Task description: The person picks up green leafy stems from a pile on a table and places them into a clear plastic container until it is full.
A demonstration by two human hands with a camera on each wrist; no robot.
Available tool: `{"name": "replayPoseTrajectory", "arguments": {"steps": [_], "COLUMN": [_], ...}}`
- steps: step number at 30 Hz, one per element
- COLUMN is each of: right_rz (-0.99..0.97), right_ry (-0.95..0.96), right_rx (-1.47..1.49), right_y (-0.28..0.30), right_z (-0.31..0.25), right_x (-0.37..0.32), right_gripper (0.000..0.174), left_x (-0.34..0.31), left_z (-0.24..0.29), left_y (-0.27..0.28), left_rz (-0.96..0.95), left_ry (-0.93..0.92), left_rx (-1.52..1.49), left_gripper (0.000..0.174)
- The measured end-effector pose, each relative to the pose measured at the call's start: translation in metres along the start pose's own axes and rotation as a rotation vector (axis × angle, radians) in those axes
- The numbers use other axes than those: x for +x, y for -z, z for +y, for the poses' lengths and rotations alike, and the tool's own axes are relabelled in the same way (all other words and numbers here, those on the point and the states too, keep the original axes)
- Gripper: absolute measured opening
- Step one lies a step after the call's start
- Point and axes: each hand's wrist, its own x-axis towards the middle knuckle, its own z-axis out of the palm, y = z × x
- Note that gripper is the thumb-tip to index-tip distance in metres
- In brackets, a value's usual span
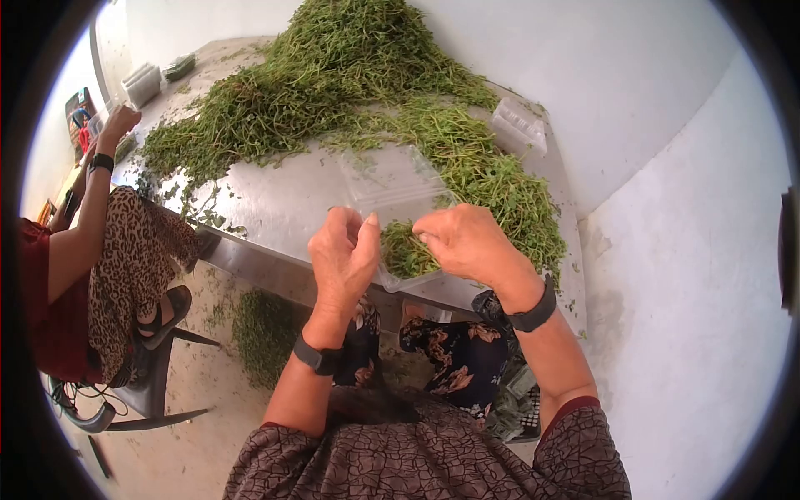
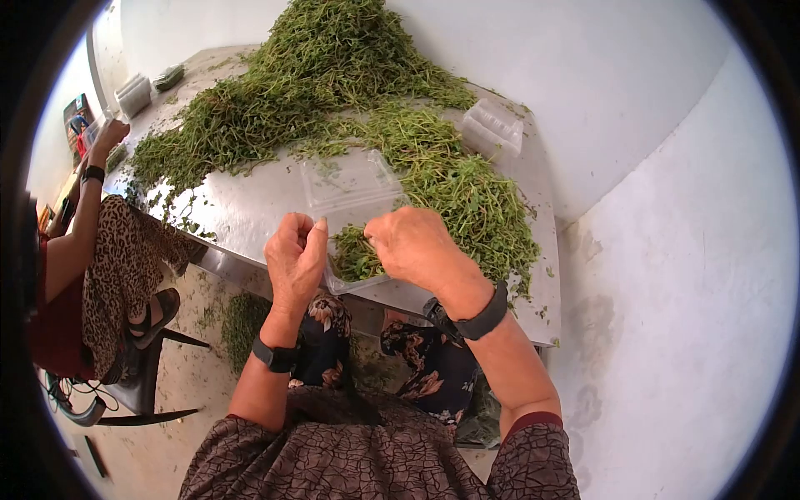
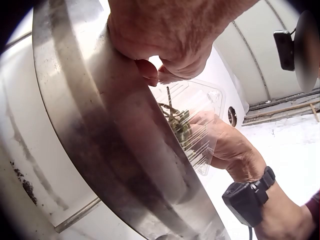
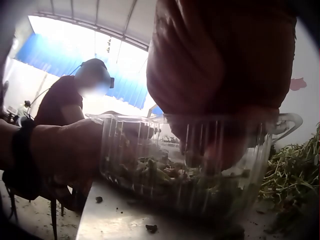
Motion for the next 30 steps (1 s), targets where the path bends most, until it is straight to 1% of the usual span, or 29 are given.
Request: {"name": "replayPoseTrajectory", "arguments": {"steps": [1, 2, 4, 5, 7, 8, 10, 11, 13, 14, 15, 17, 19, 21, 24, 25, 27, 28, 30], "right_rz": [-0.077, -0.075, 0.004, 0.008, 0.161, 0.164, 0.265, 0.267, 0.333, 0.356, 0.357, 0.364, 0.358, 0.284, 0.277, 0.280, 0.274, 0.277, 0.350], "right_ry": [0.012, 0.009, 0.067, 0.061, 0.093, 0.084, 0.082, 0.075, -0.098, -0.157, -0.161, -0.283, -0.304, -0.395, -0.413, -0.414, -0.502, -0.503, -0.548], "right_rx": [-0.071, -0.072, -0.035, -0.038, 0.100, 0.095, 0.030, 0.024, 0.014, 0.036, 0.031, 0.015, -0.007, -0.033, -0.048, -0.048, -0.012, -0.013, -0.024], "right_y": [-0.001, -0.002, -0.002, -0.001, 0.002, 0.007, 0.022, 0.030, 0.048, 0.053, 0.056, 0.061, 0.064, 0.061, 0.053, 0.053, 0.053, 0.053, 0.054], "right_z": [0.001, 0.001, 0.001, 0.002, 0.003, 0.005, 0.011, 0.013, 0.017, 0.024, 0.031, 0.045, 0.053, 0.062, 0.064, 0.063, 0.062, 0.063, 0.066], "right_x": [0.001, 0.001, -0.001, -0.002, -0.005, -0.006, -0.011, -0.015, -0.024, -0.029, -0.034, -0.043, -0.052, -0.059, -0.065, -0.064, -0.062, -0.061, -0.058], "right_gripper": [0.018, 0.018, 0.010, 0.010, 0.010, 0.010, 0.011, 0.011, 0.012, 0.013, 0.013, 0.015, 0.016, 0.015, 0.016, 0.016, 0.016, 0.016, 0.017], "left_x": [-0.001, -0.001, -0.001, -0.001, -0.001, -0.001, -0.001, -0.002, -0.002, -0.002, -0.002, -0.002, -0.001, -0.001, -0.001, -0.001, -0.001, -0.001, 0.000], "left_z": [0.000, 0.000, 0.001, 0.002, 0.002, 0.002, 0.000, 0.000, 0.000, -0.001, -0.002, -0.003, -0.002, -0.005, -0.003, -0.002, -0.003, -0.003, -0.003], "left_y": [0.000, 0.000, 0.001, 0.001, 0.002, 0.002, 0.002, 0.002, 0.002, 0.001, 0.001, 0.001, 0.001, 0.001, 0.002, 0.002, 0.002, 0.002, 0.003], "left_rz": [0.010, 0.008, 0.003, -0.002, -0.019, -0.027, -0.022, -0.028, -0.014, -0.018, -0.017, -0.019, -0.001, -0.003, -0.012, -0.021, -0.018, -0.012, -0.015], "left_ry": [-0.014, -0.016, -0.004, -0.009, 0.054, 0.051, 0.040, 0.039, 0.037, 0.036, 0.032, 0.027, 0.028, 0.021, 0.031, 0.051, 0.040, 0.031, 0.016], "left_rx": [-0.016, -0.017, -0.012, -0.016, -0.036, -0.042, -0.029, -0.035, -0.027, -0.033, -0.027, -0.024, -0.025, -0.017, -0.020, -0.030, -0.015, 0.001, 0.015], "left_gripper": [0.021, 0.021, 0.020, 0.020, 0.020, 0.020, 0.021, 0.021, 0.021, 0.021, 0.021, 0.021, 0.020, 0.020, 0.020, 0.020, 0.020, 0.020, 0.020]}}
